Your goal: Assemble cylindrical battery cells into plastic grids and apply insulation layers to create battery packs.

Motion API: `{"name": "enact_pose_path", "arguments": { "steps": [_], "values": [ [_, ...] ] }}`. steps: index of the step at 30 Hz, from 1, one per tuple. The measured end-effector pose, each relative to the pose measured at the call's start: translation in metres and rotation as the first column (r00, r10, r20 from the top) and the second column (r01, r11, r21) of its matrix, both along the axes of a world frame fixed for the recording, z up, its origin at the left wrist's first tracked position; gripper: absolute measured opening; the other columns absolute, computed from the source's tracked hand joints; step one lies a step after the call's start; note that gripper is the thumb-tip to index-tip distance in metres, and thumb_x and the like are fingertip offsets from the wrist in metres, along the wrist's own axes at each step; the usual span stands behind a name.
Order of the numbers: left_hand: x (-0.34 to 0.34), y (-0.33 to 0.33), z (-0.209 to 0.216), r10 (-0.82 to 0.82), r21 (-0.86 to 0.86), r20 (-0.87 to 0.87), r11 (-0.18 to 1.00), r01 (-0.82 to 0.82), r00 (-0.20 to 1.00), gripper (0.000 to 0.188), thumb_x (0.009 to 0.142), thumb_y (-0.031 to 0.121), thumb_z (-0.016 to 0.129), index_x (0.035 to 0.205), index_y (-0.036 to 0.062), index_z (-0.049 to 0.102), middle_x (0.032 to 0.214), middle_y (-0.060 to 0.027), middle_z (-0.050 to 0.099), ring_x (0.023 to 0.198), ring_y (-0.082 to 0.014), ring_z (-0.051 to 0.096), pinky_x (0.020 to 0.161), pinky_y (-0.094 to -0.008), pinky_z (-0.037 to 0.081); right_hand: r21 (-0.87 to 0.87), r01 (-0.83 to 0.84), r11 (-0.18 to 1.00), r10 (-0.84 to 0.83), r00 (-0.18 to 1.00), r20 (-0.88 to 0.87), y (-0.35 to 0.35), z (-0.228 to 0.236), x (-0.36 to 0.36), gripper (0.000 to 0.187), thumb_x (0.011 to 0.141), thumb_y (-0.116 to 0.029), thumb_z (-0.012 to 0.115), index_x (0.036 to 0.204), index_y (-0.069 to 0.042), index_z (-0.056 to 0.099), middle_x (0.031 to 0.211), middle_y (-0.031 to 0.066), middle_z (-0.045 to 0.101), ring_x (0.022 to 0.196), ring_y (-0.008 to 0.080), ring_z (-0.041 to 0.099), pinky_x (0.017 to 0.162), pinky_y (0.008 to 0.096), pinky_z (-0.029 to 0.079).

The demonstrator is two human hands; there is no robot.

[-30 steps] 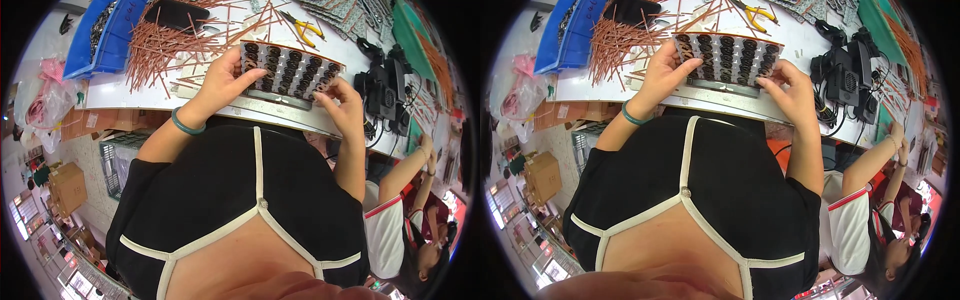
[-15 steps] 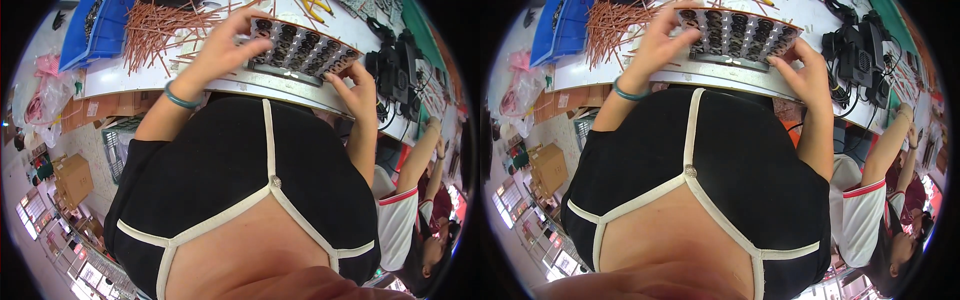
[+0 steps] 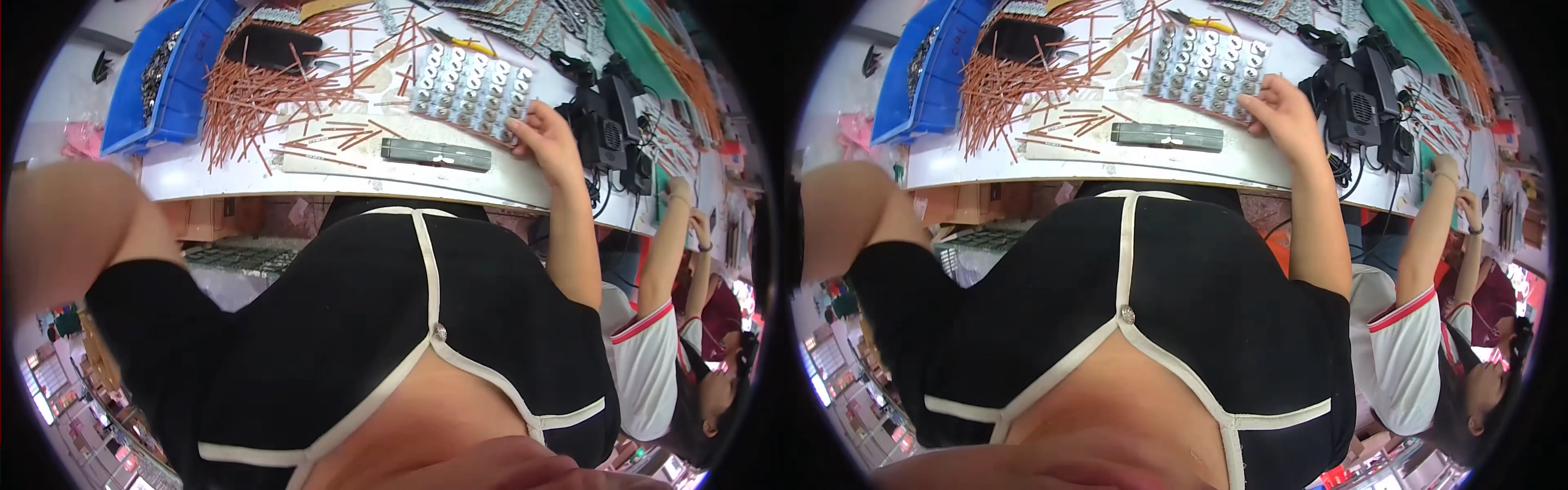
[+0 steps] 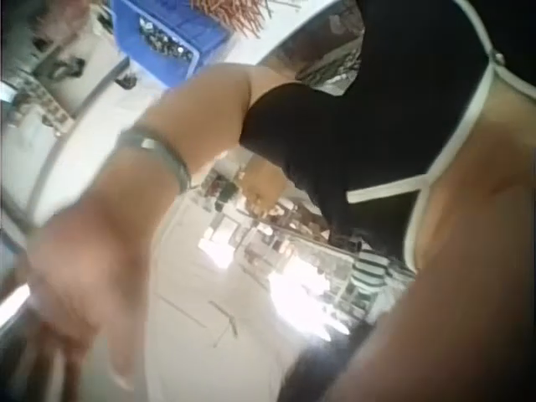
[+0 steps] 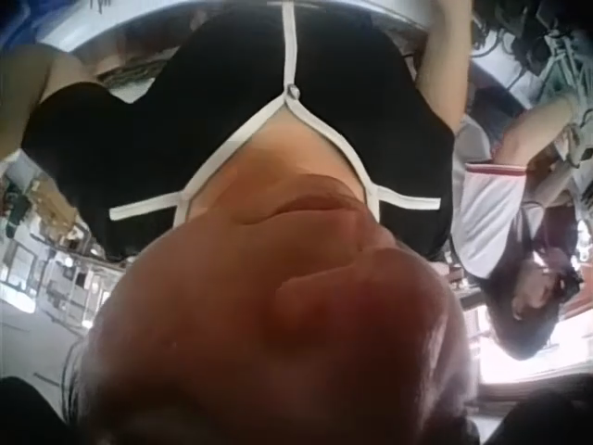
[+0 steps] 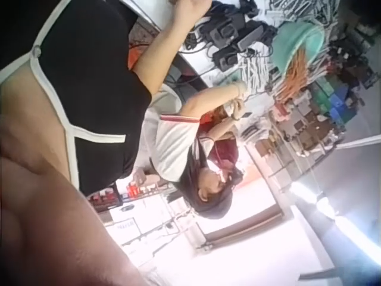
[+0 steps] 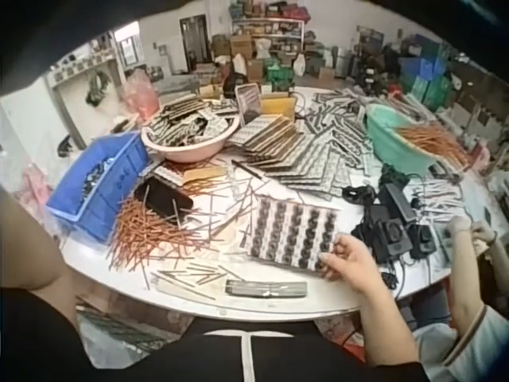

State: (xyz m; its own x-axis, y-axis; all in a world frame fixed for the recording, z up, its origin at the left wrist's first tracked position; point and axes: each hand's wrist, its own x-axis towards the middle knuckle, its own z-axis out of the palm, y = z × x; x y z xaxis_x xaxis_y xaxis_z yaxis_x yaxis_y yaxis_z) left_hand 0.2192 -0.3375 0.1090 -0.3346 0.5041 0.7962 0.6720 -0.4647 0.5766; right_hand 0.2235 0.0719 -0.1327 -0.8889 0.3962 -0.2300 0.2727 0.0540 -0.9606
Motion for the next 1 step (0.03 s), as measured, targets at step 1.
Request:
{"name": "enact_pose_path", "arguments": {
  "steps": [1],
  "values": [
    [-0.0040, -0.0161, -0.0069, -0.027, 0.018, 0.002, 0.999, 0.027, 1.000, 0.046, 0.098, 0.037, 0.042, 0.129, 0.0032, 0.043, 0.117, -0.0145, 0.058, 0.112, -0.0260, 0.054, 0.099, -0.0387, 0.041, 0.034, -0.035, 0.999, 0.032, 0.997, 0.073, 0.0089, -0.0045, 0.0014, 0.027, 0.085, -0.016, 0.065, 0.104, 0.001, 0.057, 0.084, 0.0053, 0.064, 0.058, 0.0084, 0.055, 0.054, 0.0210, 0.045]
  ]
}}
